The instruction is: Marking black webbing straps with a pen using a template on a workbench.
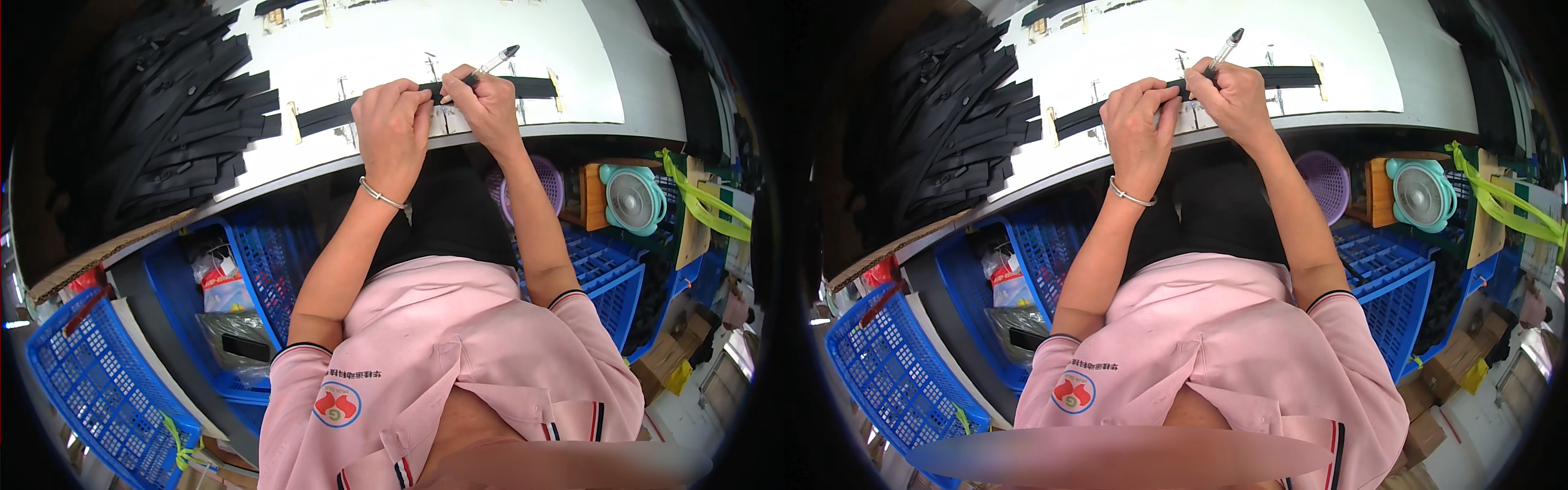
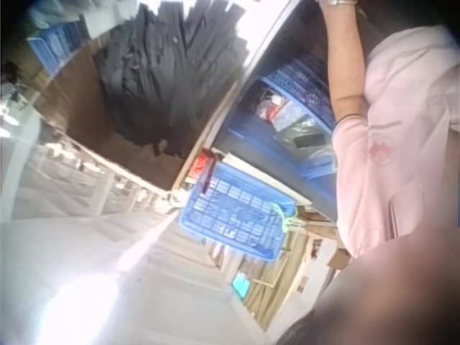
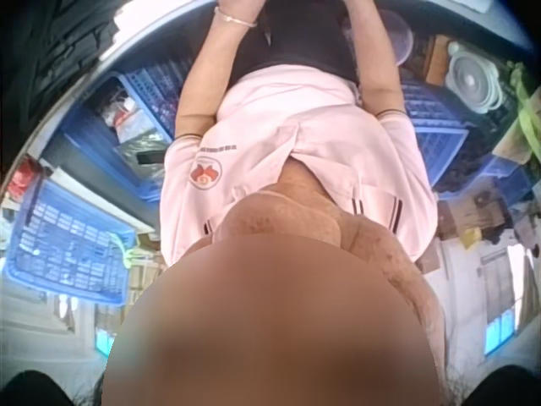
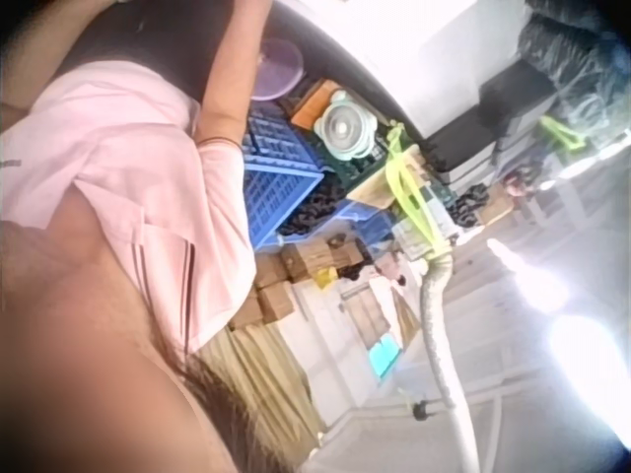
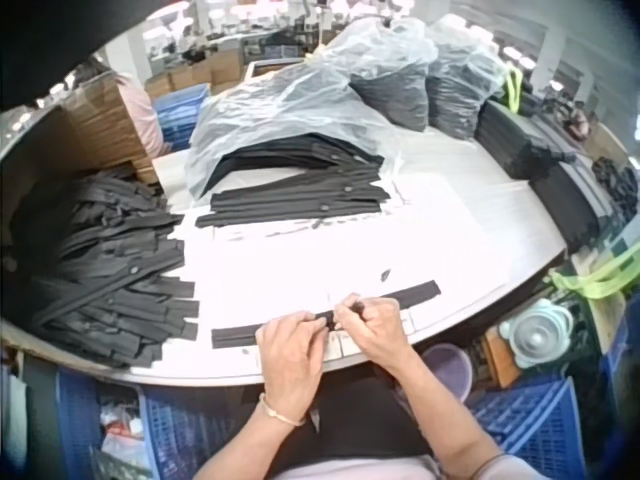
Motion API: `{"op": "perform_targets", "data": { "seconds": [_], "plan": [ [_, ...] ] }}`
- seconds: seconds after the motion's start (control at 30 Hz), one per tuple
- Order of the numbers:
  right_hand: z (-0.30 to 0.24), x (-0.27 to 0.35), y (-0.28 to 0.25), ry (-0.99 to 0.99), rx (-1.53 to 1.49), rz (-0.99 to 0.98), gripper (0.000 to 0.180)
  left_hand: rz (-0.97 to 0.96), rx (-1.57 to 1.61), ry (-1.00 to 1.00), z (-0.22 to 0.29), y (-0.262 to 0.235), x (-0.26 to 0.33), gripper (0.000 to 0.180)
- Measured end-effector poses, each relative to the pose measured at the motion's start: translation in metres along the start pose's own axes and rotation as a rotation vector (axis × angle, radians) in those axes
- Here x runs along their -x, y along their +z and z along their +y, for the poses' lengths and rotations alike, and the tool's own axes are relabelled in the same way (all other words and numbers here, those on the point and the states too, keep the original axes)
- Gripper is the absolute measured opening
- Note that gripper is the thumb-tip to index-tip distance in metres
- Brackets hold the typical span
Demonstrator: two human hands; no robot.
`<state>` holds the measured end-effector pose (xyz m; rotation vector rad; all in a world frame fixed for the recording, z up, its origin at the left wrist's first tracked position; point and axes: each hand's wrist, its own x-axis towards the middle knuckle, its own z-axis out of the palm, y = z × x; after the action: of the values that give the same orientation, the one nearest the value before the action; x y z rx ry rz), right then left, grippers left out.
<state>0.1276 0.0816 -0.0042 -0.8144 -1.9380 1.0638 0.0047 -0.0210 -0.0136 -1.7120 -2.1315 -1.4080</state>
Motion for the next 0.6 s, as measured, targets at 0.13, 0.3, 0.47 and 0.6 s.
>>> {"op": "perform_targets", "data": {
  "seconds": [0.13,0.3,0.47,0.6],
  "plan": [
    [0.008,0.000,0.001,-0.064,0.074,-0.001,0.023,0.000,0.002,-0.003,0.000,0.001,0.000,0.013],
    [0.003,0.002,-0.003,0.025,0.015,-0.028,0.019,-0.027,0.000,0.004,0.001,0.001,0.000,0.012],
    [-0.010,0.005,-0.031,0.058,-0.277,0.086,0.018,-0.044,-0.045,0.012,-0.002,-0.003,-0.001,0.010],
    [0.009,-0.003,-0.072,0.081,-0.168,0.270,0.019,-0.041,-0.062,0.025,-0.002,-0.002,0.000,0.009]
  ]
}}
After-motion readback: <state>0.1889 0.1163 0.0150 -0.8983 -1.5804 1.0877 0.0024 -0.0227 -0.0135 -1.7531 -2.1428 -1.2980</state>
